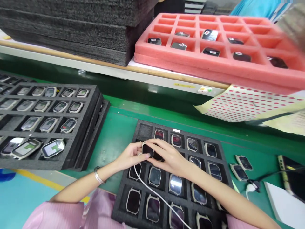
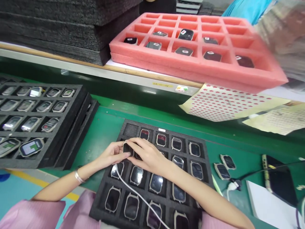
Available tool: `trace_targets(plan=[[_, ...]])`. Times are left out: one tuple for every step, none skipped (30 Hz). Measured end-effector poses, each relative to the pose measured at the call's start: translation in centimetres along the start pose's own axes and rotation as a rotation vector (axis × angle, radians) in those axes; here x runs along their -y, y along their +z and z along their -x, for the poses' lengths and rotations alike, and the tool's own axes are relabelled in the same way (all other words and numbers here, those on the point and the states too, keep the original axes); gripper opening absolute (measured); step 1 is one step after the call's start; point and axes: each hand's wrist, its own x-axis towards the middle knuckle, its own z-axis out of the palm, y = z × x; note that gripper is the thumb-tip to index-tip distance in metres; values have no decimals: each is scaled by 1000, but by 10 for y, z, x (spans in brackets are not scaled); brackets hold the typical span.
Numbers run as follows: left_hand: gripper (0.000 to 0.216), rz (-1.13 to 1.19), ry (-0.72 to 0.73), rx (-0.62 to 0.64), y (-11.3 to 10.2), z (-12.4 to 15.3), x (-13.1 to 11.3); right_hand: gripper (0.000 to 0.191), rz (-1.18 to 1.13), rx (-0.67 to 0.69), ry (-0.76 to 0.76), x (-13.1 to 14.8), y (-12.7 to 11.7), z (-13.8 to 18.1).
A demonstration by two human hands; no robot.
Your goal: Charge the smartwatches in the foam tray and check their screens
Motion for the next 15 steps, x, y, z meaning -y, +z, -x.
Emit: trace_targets(plan=[[36,2,-3,3,0,0,0,51,-35,5,12,-2,1,0],[37,4,-5,3,0,0,1,53,-74,10,22,-3,2,0],[37,6,-7,2,0,-1,2,54,-116,15,28,-4,2,0],[37,8,-7,-1,0,-1,2,56,-156,18,30,-6,3,-1],[37,10,-6,-4,0,-1,3,56,-191,19,29,-7,3,-1],[37,11,-5,-5,0,0,3,55,-218,18,28,-7,3,-2],[36,13,-5,-7,1,0,3,55,-239,16,28,-8,3,-2],[35,14,-4,-7,1,0,3,54,-255,11,30,-8,3,-2],[34,16,-3,-8,1,0,3,53,-264,6,32,-8,3,-2],[34,17,-2,-9,0,0,3,52,-265,2,34,-8,2,-2],[33,18,-2,-8,0,0,3,53,-255,1,36,-8,2,-2],[33,20,-3,-5,0,0,4,55,-231,3,39,-8,2,-2],[33,22,-3,-2,0,0,6,57,-194,6,43,-8,2,-1],[33,25,-4,2,-1,0,7,58,-147,10,48,-7,2,-1],[34,28,-5,6,-1,0,8,58,-99,14,54,-7,2,0]])
